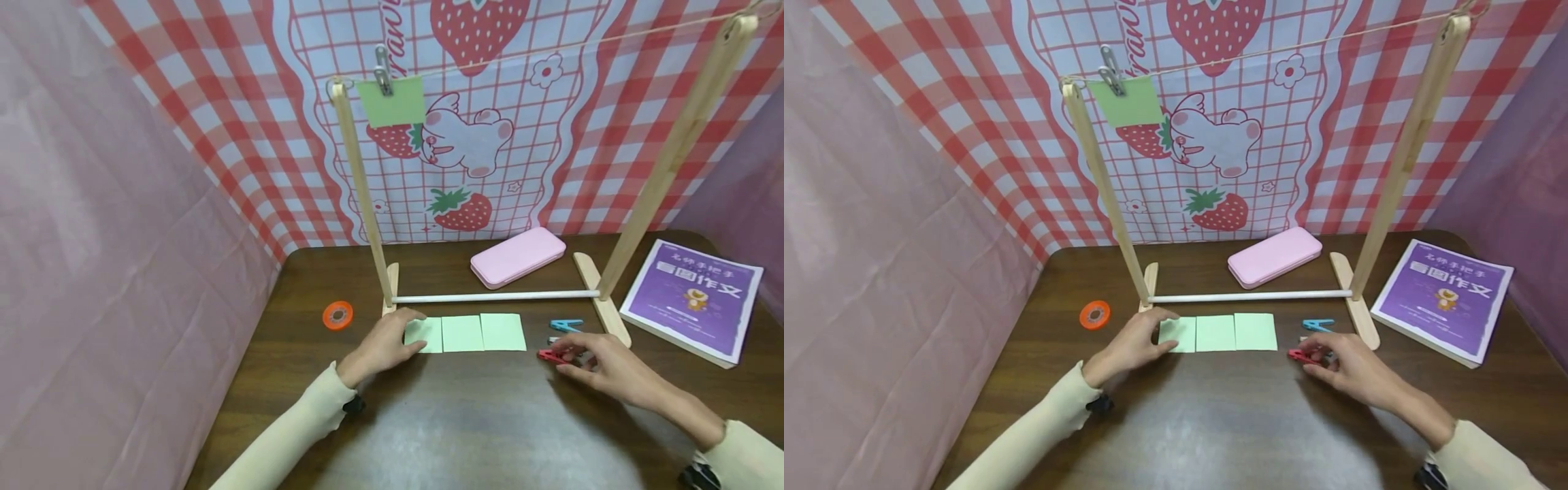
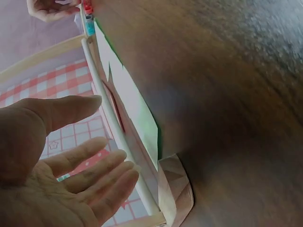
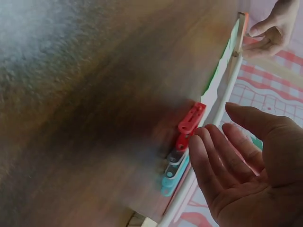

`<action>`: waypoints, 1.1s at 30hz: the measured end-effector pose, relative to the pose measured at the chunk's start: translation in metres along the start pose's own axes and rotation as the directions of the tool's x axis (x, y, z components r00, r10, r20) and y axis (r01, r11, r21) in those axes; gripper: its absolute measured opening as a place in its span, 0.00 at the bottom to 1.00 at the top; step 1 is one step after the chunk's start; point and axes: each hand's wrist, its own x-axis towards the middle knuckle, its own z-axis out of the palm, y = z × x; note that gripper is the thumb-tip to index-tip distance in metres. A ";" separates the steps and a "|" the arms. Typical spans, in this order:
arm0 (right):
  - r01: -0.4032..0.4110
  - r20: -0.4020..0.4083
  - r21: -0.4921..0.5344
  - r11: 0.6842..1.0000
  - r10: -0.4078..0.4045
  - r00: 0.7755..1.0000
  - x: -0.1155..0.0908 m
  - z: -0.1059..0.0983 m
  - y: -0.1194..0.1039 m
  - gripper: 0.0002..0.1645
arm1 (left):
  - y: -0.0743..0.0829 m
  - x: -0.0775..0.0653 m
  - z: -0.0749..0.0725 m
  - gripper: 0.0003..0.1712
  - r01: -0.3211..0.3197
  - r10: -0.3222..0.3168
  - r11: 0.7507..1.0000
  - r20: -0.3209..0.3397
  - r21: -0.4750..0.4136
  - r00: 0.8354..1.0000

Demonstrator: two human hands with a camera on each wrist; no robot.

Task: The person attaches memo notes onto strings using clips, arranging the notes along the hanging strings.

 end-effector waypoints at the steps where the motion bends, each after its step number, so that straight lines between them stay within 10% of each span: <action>1: 0.001 0.003 -0.003 1.000 -0.001 1.000 -0.001 0.001 0.001 0.20 | 0.000 0.000 0.001 0.26 0.001 -0.001 1.000 0.008 0.008 1.000; 33: -0.006 -0.052 -0.060 0.998 0.003 0.999 -0.006 0.009 0.006 0.25 | -0.001 0.011 0.009 0.27 -0.013 -0.001 0.991 0.102 0.132 0.995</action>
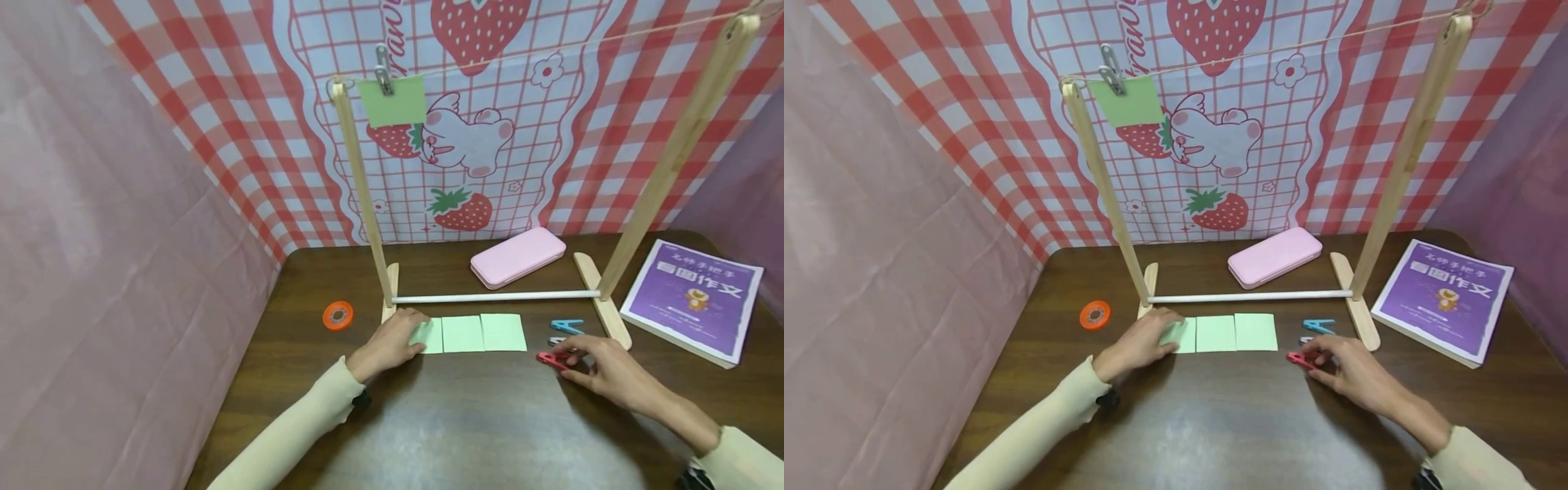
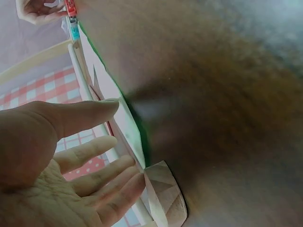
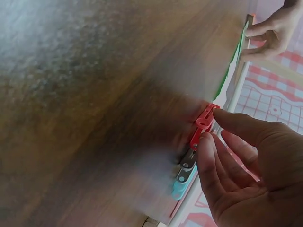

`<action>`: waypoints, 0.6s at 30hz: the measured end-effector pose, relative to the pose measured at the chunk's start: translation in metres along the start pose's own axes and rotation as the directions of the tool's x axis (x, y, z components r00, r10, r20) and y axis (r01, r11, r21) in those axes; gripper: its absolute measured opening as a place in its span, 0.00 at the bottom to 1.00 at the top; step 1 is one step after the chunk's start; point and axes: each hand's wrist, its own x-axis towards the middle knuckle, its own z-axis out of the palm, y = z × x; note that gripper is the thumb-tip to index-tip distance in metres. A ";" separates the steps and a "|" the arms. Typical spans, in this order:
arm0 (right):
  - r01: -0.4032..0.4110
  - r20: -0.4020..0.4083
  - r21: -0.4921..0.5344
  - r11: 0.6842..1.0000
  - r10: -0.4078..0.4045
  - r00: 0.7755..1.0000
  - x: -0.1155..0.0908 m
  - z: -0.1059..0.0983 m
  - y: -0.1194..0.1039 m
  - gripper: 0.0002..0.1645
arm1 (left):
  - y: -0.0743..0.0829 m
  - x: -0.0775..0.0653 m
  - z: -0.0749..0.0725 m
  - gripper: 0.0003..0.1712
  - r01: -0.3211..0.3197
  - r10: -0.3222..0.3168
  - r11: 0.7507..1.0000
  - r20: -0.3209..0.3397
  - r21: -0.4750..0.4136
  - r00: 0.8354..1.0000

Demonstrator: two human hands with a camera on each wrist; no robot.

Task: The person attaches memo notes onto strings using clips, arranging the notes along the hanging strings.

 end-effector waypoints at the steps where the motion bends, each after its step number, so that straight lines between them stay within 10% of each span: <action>1: 0.007 0.000 -0.005 1.000 -0.007 1.000 0.000 0.001 0.001 0.25 | -0.001 0.001 0.000 0.28 0.004 -0.004 1.000 0.005 0.002 1.000; 18: -0.035 0.005 -0.134 0.990 0.036 0.999 -0.005 0.001 0.005 0.25 | -0.005 0.010 -0.005 0.33 0.098 -0.096 0.995 0.085 -0.018 0.992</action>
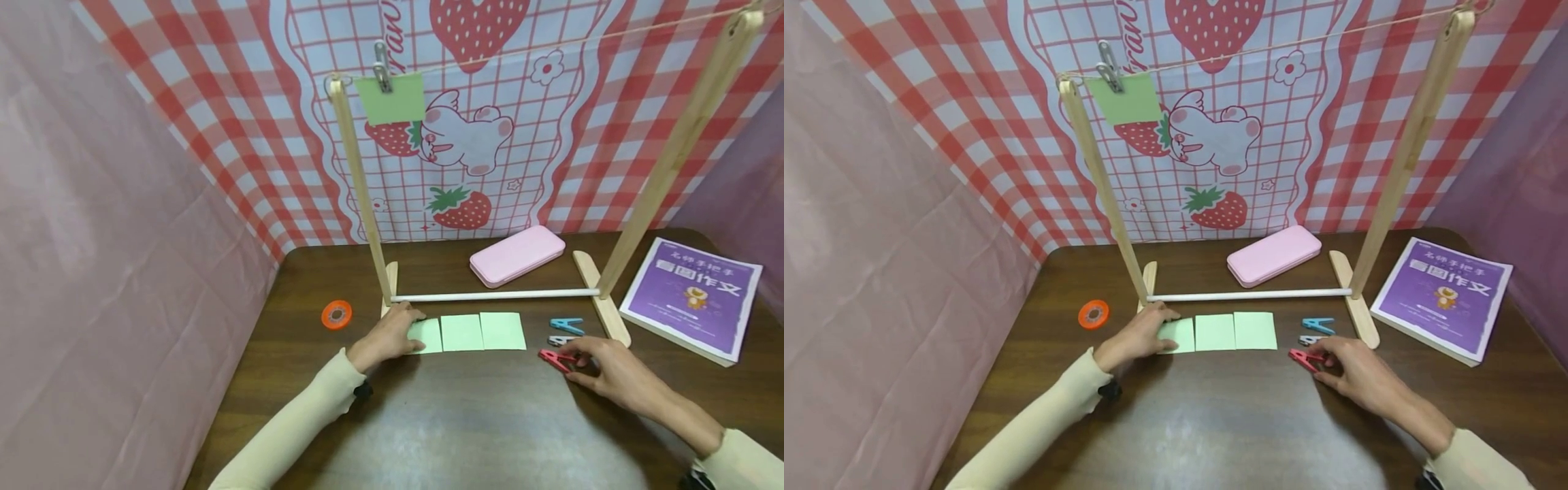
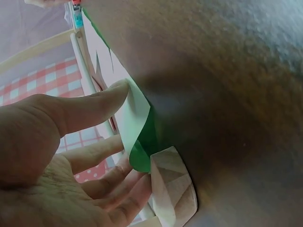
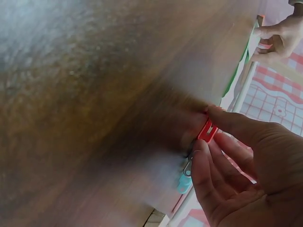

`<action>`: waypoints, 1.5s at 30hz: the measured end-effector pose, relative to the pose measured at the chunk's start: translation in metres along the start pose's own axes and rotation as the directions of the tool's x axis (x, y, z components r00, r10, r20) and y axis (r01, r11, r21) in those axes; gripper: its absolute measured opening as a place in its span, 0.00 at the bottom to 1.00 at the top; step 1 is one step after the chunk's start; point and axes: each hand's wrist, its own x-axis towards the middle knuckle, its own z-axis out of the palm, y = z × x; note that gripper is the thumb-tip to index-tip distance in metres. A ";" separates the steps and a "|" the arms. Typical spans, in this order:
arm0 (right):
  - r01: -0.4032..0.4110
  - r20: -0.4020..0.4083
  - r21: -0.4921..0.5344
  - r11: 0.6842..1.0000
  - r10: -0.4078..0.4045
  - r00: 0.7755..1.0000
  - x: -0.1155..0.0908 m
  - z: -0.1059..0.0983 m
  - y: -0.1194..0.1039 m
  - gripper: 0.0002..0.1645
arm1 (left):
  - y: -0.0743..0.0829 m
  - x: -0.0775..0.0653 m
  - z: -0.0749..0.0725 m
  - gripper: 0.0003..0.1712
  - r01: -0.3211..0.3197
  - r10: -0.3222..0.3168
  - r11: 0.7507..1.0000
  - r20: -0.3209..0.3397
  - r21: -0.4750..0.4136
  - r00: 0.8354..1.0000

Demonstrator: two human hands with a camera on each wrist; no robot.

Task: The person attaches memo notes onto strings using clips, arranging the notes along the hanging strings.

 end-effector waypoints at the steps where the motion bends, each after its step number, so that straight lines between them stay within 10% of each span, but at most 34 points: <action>1: -0.003 0.000 -0.007 1.000 0.003 1.000 0.000 0.000 0.000 0.25 | 0.000 0.000 0.000 0.33 0.002 -0.002 1.000 0.000 -0.002 1.000; 18: 0.023 -0.016 -0.012 1.000 -0.023 1.000 0.001 0.003 -0.001 0.23 | 0.000 -0.004 0.004 0.21 -0.011 0.007 0.998 -0.051 -0.070 0.999; 33: 0.020 -0.028 -0.009 1.000 -0.020 0.999 0.001 0.002 -0.007 0.23 | -0.002 -0.006 0.003 0.38 0.011 -0.021 0.998 -0.146 -0.069 0.989; 45: 0.001 -0.044 0.122 0.993 0.005 0.999 0.011 -0.007 -0.019 0.22 | -0.007 -0.008 0.002 0.18 0.072 -0.088 0.993 -0.180 -0.093 0.980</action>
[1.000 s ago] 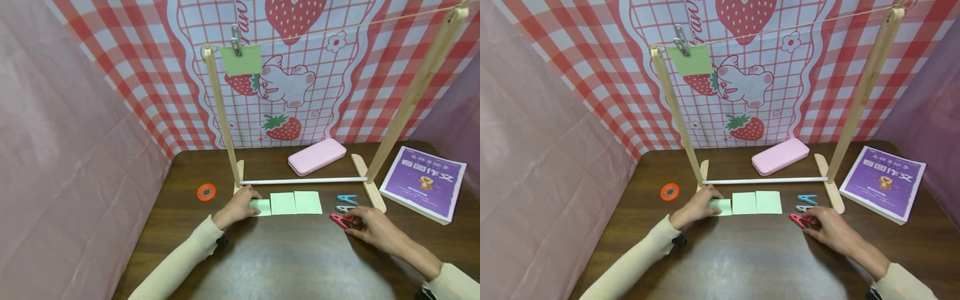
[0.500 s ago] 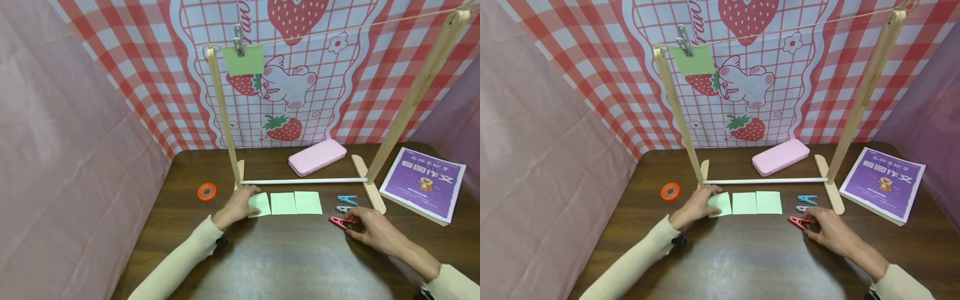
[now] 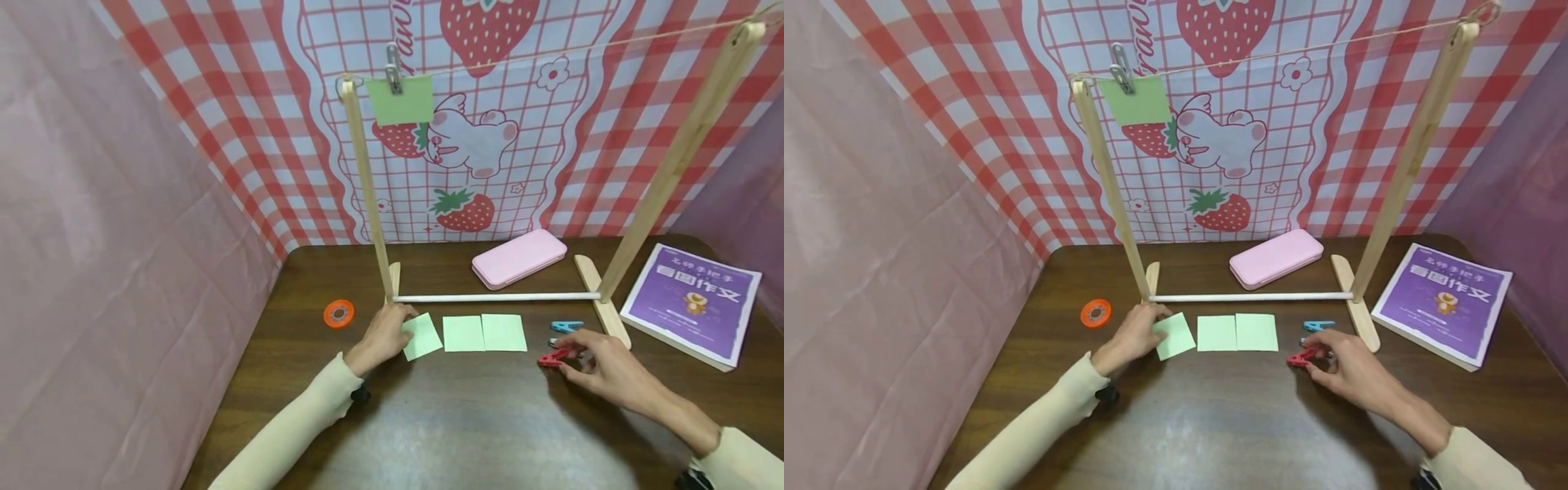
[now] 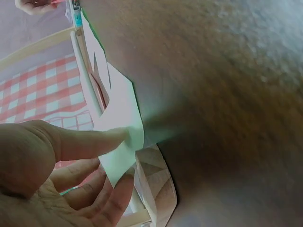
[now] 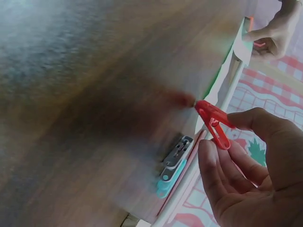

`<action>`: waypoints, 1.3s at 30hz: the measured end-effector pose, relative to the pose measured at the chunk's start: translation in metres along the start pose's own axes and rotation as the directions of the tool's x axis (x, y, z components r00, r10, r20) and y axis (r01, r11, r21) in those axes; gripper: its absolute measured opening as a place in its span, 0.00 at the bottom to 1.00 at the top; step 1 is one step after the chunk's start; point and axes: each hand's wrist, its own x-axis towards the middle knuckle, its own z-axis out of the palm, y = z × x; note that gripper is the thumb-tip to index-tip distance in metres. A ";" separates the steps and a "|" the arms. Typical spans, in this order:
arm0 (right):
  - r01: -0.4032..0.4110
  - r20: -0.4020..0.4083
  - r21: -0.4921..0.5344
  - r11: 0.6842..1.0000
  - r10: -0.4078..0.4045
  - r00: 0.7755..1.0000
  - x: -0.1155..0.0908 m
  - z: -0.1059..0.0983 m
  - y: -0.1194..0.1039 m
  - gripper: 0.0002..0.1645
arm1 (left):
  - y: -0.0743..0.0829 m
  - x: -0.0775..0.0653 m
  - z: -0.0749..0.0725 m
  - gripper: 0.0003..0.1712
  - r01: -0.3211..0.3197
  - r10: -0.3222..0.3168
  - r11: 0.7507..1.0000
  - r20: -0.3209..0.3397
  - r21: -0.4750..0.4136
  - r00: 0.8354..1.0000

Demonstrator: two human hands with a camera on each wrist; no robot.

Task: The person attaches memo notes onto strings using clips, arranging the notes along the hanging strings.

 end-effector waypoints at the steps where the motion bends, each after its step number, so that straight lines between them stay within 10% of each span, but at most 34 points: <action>1: -0.010 0.002 0.014 1.000 0.010 1.000 0.001 -0.001 -0.001 0.22 | -0.001 0.000 0.000 0.17 0.002 -0.002 1.000 -0.004 -0.007 1.000; 16: -0.044 0.091 0.104 0.994 0.035 0.995 0.014 -0.011 -0.010 0.18 | -0.005 -0.012 -0.016 0.13 0.046 -0.047 0.998 -0.024 -0.048 0.999; 29: 0.015 0.082 0.044 0.999 -0.019 0.996 0.037 -0.019 -0.023 0.18 | -0.004 -0.013 -0.027 0.14 -0.069 0.083 0.953 0.037 -0.294 0.996; 39: 0.062 0.075 0.054 0.997 -0.066 0.995 0.059 -0.030 -0.032 0.22 | -0.003 -0.009 -0.029 0.07 -0.085 0.057 0.938 -0.093 -0.335 0.994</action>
